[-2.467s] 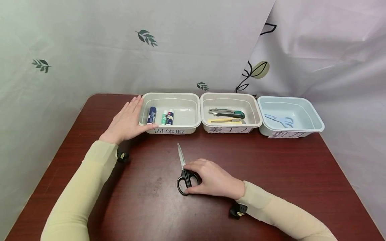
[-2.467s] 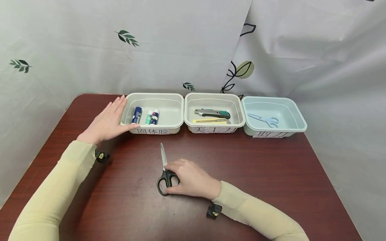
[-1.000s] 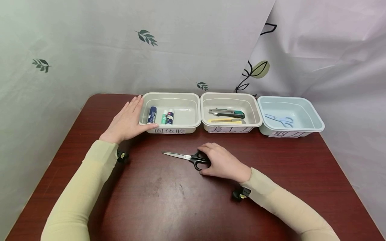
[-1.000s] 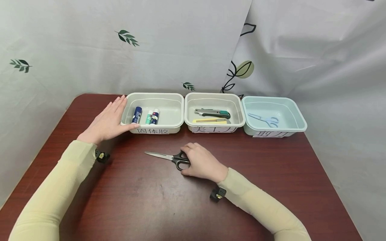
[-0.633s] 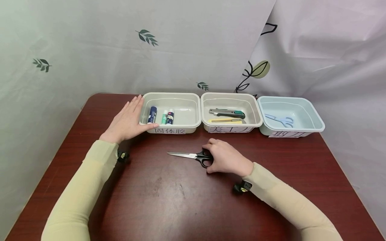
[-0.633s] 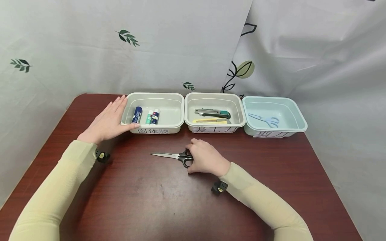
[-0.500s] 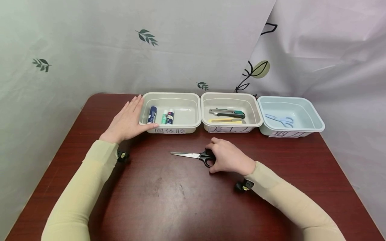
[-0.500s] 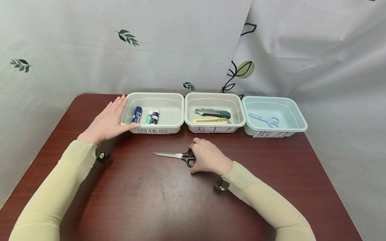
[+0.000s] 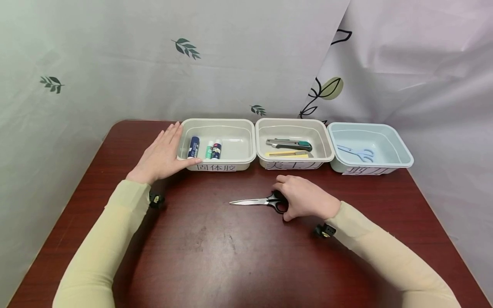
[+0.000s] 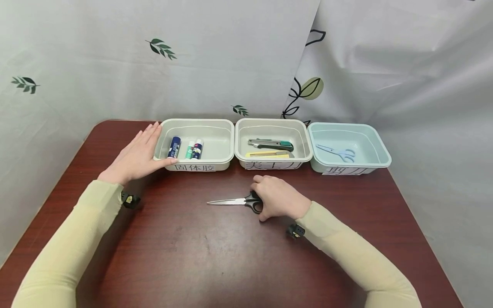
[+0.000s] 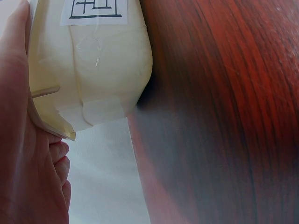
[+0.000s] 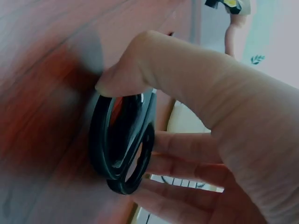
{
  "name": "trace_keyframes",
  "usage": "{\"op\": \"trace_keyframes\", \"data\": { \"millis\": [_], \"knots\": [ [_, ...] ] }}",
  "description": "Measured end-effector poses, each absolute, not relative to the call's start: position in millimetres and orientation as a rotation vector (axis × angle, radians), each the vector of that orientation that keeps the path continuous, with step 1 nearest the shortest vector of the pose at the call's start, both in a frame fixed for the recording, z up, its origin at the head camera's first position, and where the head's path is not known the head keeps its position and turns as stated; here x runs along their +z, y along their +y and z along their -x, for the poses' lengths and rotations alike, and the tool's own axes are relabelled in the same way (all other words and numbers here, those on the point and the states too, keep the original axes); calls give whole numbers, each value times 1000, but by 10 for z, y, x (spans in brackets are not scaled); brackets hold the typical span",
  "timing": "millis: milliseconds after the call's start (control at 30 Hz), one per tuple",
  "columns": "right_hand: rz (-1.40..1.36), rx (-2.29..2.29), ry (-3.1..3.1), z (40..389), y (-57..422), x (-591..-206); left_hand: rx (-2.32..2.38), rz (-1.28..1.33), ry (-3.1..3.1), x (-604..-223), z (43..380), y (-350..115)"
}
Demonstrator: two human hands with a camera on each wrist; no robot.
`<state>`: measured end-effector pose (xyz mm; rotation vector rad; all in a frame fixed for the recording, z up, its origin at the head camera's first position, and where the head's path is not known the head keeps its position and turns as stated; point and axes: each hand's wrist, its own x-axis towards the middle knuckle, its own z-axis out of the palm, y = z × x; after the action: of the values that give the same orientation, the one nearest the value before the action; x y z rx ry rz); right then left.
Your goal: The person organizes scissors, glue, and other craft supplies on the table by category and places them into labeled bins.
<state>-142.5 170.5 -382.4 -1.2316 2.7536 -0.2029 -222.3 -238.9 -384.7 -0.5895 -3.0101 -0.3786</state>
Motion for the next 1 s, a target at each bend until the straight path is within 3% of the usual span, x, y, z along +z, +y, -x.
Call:
{"op": "trace_keyframes", "data": {
  "millis": [500, 1000],
  "knots": [
    [1221, -485, 2915, 1486, 2108, -3513, -381, 594, -3009, -3841, 2220, -2390],
    [860, -501, 3152, 1794, 2787, -3177, -376, 598, -3014, -3841, 2216, -2384]
  ]
}}
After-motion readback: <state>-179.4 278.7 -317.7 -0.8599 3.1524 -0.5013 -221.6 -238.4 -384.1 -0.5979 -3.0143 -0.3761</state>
